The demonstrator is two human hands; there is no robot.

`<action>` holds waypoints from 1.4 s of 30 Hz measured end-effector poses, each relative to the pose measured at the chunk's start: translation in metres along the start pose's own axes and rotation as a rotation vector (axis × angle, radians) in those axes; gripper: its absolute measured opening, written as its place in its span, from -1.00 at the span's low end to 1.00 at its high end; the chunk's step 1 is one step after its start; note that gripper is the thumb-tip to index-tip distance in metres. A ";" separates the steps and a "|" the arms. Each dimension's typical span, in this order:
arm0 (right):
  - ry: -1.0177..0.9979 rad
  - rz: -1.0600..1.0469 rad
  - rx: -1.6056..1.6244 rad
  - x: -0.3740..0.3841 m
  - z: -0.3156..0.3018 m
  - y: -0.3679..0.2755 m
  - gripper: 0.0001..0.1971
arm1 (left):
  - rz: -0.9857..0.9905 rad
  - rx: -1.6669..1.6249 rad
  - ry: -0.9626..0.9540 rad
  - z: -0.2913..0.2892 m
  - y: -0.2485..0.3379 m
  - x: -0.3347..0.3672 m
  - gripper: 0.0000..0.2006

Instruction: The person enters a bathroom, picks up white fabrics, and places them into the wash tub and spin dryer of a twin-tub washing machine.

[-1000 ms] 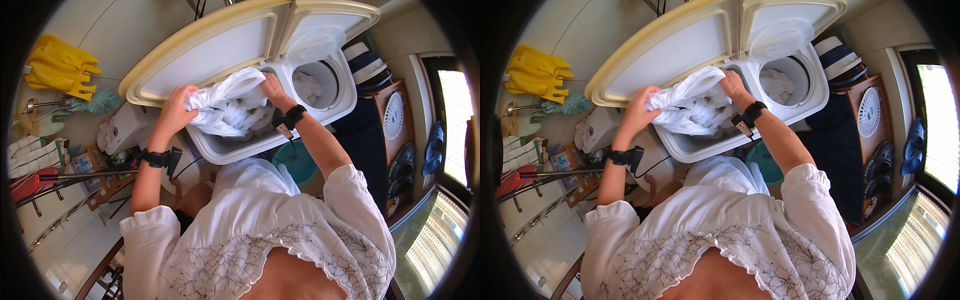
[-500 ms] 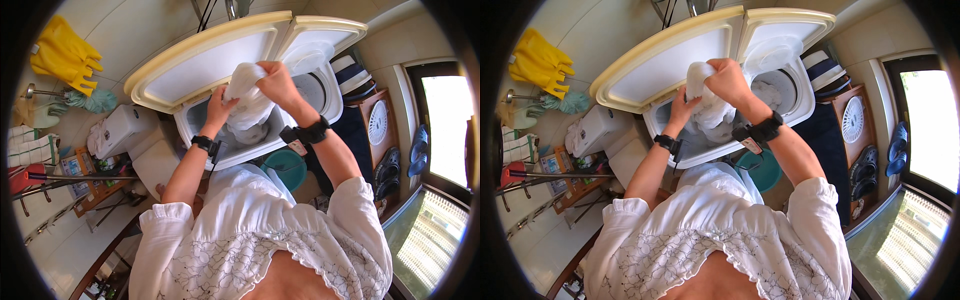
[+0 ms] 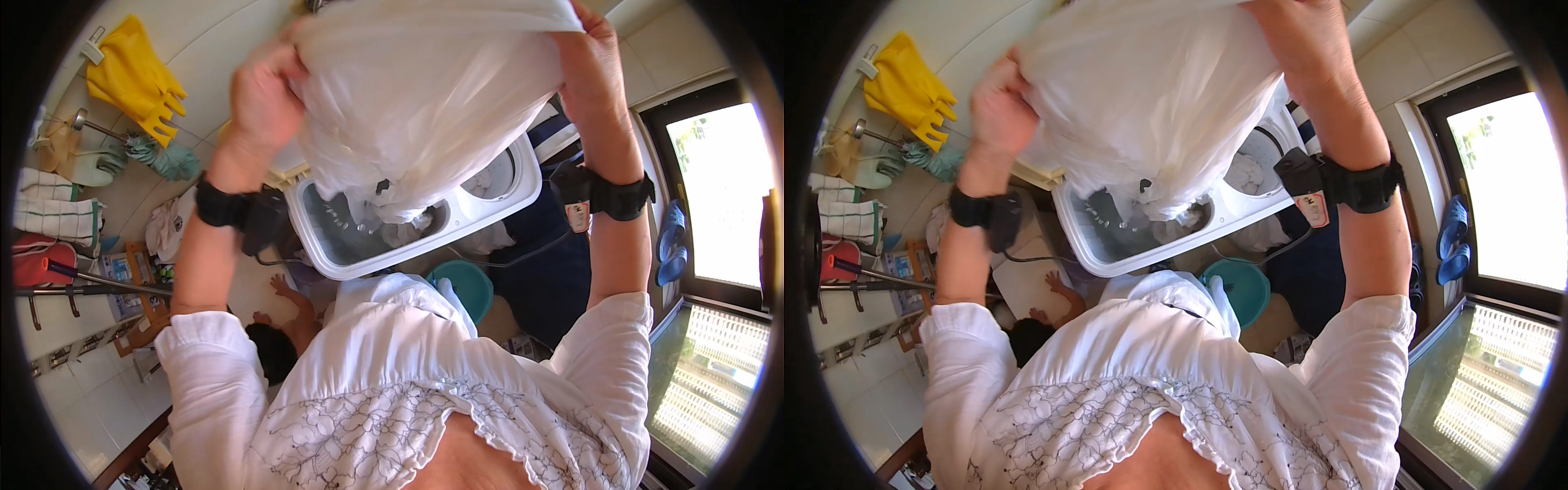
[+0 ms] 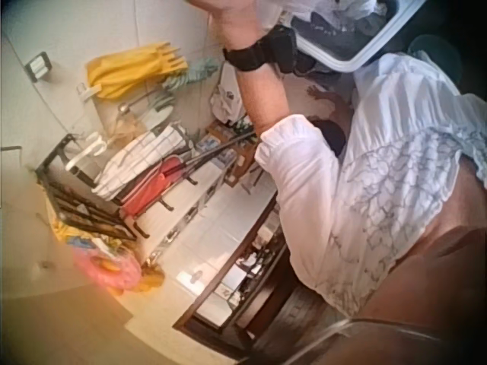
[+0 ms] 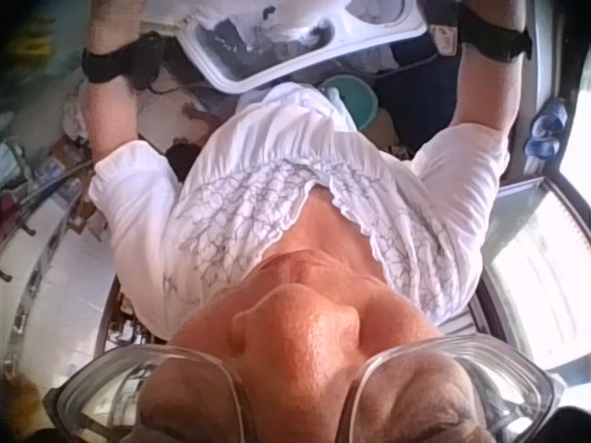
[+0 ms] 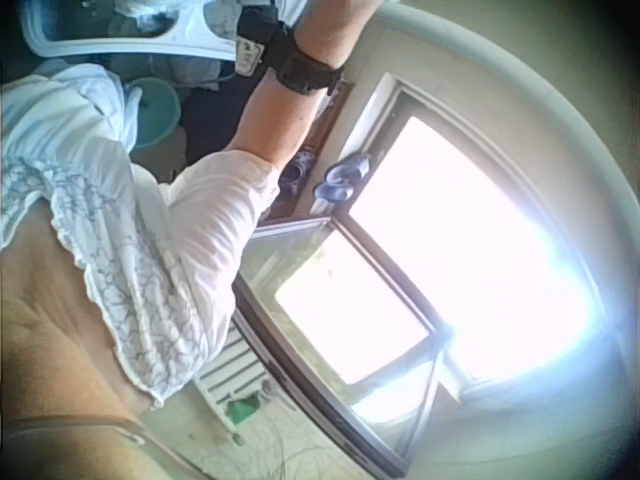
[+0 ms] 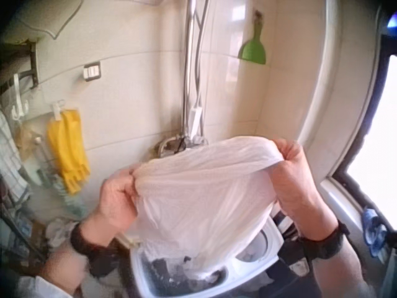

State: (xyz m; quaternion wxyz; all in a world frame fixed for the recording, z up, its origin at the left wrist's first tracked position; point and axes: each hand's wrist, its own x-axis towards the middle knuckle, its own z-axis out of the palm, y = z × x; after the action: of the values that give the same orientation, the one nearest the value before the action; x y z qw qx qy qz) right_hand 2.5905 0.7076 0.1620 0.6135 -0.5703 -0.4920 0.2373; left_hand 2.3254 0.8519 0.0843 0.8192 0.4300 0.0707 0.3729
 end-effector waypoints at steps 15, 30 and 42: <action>-0.419 -0.174 -0.376 -0.068 0.048 0.160 -0.58 | 0.047 0.294 -0.124 0.079 0.045 0.021 -0.76; -0.438 0.121 -0.311 -0.104 0.090 0.219 -0.71 | -0.031 1.755 0.008 -0.096 -0.118 -0.101 -0.39; -0.431 -0.200 -0.281 -0.119 0.102 0.244 -0.50 | -0.169 0.696 0.316 0.003 -0.112 -0.063 -0.94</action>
State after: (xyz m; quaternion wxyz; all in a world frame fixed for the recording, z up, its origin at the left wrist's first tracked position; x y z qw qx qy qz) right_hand 2.5191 0.7122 -0.1194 0.4299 -0.5347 -0.6933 0.2207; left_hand 2.3439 0.7676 -0.0115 0.6313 0.6121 0.3533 0.3192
